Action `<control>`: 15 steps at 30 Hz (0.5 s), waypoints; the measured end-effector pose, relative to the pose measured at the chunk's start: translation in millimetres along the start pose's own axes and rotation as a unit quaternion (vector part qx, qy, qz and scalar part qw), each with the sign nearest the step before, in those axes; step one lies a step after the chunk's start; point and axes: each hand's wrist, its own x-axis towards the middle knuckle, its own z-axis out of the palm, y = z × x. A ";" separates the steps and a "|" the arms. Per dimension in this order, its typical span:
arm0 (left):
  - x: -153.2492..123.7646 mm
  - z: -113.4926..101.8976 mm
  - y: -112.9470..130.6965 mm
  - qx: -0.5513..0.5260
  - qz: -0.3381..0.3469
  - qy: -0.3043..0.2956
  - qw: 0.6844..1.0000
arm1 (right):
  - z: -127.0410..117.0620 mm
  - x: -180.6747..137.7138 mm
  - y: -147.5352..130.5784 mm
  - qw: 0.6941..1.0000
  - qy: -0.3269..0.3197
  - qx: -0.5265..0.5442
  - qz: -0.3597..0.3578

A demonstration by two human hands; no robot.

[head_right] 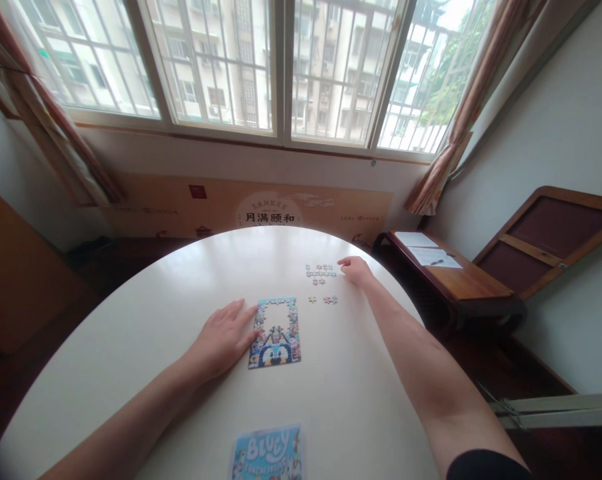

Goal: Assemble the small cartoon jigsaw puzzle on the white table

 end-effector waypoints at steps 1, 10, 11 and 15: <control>-0.2 -0.8 0.1 -0.001 0.001 -0.004 1.000 | 1.8 3.0 -1.0 1.000 -0.006 -0.004 -0.007; -1.6 -4.2 2.5 -0.015 -0.013 -0.017 1.000 | 18.9 -3.6 -5.8 0.997 -0.009 -0.062 -0.047; -1.6 -4.6 2.5 -0.015 -0.014 -0.020 1.000 | 21.3 -5.8 -6.5 0.996 -0.008 -0.070 -0.048; -1.6 -6.0 2.1 -0.015 -0.013 -0.022 1.000 | 27.9 -12.2 -10.8 0.992 -0.002 -0.110 -0.061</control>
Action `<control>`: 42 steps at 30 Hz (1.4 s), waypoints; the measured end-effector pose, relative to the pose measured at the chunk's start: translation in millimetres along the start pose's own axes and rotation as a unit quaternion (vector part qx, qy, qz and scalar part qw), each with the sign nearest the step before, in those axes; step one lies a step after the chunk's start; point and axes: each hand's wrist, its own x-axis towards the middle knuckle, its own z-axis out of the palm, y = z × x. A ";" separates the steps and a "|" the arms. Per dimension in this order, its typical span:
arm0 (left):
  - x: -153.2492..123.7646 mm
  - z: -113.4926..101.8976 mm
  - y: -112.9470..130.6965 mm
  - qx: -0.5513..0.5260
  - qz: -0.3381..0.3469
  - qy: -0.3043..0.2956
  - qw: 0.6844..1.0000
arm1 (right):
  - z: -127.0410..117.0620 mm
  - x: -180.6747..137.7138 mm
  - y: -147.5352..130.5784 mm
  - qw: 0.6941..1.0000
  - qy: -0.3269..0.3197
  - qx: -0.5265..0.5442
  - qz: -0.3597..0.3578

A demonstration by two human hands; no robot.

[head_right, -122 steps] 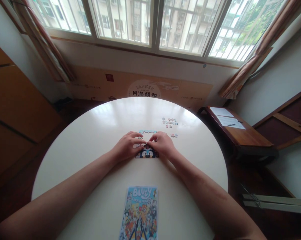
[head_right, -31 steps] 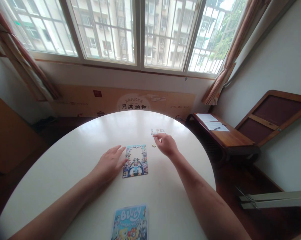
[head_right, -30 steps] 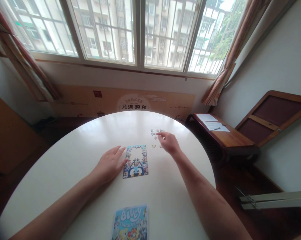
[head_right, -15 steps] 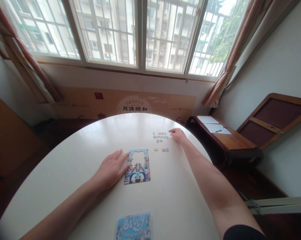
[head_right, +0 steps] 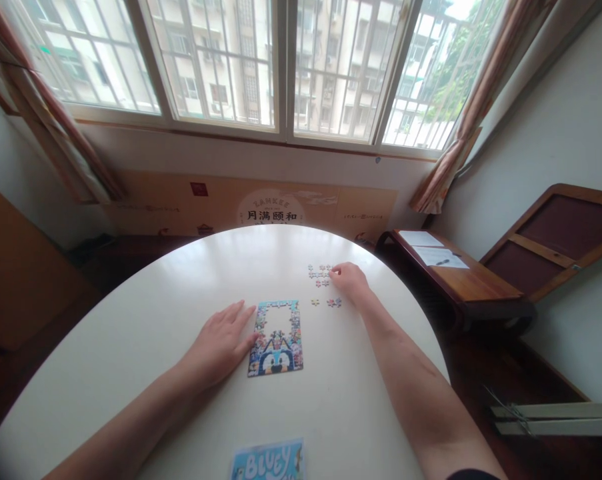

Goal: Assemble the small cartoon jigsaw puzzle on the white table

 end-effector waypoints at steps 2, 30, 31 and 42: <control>0.0 -0.1 -0.2 0.002 0.001 0.003 1.000 | 0.1 -1.2 -2.4 1.000 0.003 -0.018 -0.009; -1.3 -2.7 0.4 0.005 0.001 0.002 1.000 | -0.3 8.2 8.7 0.999 -0.020 0.044 0.006; -1.0 -1.9 -0.1 0.005 0.002 0.007 1.000 | -0.5 7.8 8.5 0.999 -0.018 0.047 0.003; -0.4 -3.8 0.0 -0.016 0.007 0.044 0.999 | -6.7 3.2 -0.3 0.992 0.013 0.108 -0.070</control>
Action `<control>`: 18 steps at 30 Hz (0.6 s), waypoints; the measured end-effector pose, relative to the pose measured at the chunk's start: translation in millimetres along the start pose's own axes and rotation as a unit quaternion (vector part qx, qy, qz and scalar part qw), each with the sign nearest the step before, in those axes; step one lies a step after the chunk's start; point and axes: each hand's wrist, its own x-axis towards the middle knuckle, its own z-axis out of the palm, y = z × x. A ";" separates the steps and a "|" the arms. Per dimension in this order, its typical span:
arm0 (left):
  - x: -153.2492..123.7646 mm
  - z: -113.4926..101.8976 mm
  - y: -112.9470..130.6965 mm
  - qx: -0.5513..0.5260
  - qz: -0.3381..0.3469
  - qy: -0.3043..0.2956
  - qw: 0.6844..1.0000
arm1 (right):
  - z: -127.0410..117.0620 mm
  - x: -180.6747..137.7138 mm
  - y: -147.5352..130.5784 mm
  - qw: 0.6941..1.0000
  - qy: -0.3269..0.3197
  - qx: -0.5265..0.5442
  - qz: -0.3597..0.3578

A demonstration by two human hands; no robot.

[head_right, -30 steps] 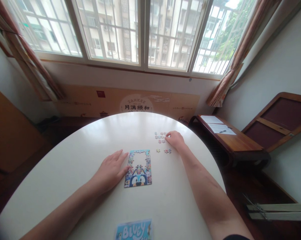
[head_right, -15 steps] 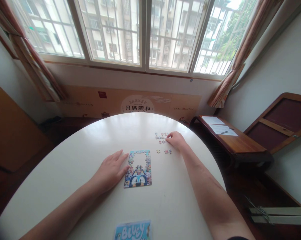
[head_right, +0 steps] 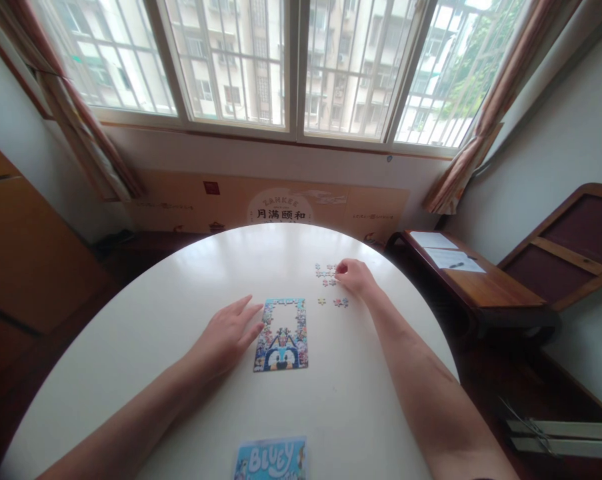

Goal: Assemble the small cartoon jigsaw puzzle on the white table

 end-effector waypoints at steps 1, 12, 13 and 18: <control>0.1 -0.9 0.4 -0.006 0.000 0.005 1.000 | -1.6 -0.1 -3.6 1.000 0.002 0.013 -0.008; -1.8 -10.0 4.5 -0.092 0.058 0.101 0.989 | 8.4 -16.9 -72.7 0.930 -0.261 0.252 -0.053; -1.9 -9.8 4.5 -0.093 0.058 0.102 0.989 | 11.2 -19.6 -76.2 0.923 -0.285 0.251 -0.061; -1.2 -8.0 3.2 -0.094 0.062 0.099 0.989 | 24.3 -28.1 -81.6 0.906 -0.342 0.243 -0.061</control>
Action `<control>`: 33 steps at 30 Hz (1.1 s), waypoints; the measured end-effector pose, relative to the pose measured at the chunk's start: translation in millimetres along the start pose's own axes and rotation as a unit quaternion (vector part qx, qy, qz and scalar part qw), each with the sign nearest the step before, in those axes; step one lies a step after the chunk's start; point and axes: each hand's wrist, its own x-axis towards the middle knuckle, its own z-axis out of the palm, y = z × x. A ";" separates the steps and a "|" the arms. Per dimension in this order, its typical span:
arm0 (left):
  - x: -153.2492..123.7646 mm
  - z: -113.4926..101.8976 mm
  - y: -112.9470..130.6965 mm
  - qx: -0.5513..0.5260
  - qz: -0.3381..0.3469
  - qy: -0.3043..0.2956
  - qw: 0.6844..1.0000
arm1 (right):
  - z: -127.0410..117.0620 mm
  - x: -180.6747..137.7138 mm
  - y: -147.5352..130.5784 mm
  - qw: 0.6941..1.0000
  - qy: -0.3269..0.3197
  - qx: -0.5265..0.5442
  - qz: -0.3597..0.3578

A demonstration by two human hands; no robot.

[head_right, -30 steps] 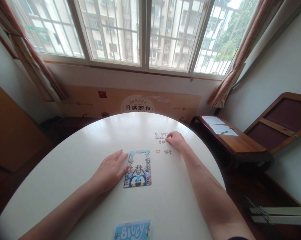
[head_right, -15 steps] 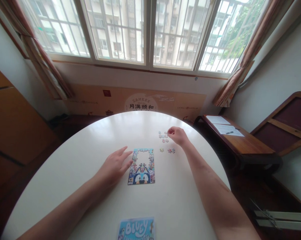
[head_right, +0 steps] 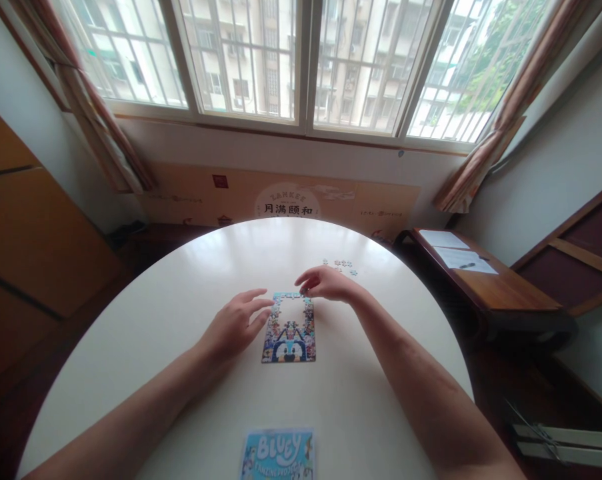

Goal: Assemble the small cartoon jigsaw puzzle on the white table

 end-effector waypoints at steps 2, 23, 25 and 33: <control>-0.1 0.5 -0.4 -0.002 0.000 -0.004 1.000 | 3.3 1.2 2.8 1.000 -0.004 0.003 -0.005; -0.3 6.5 -2.6 -0.019 0.014 0.009 1.000 | 9.7 -20.9 -9.8 0.951 0.120 -0.269 -0.097; -0.1 7.5 -1.0 -0.017 0.027 -0.003 0.999 | 16.0 -26.1 -5.2 0.947 0.123 -0.274 -0.112; 2.0 15.4 -1.7 0.014 0.070 -0.054 0.996 | 36.0 -30.7 14.8 0.939 0.167 -0.286 -0.095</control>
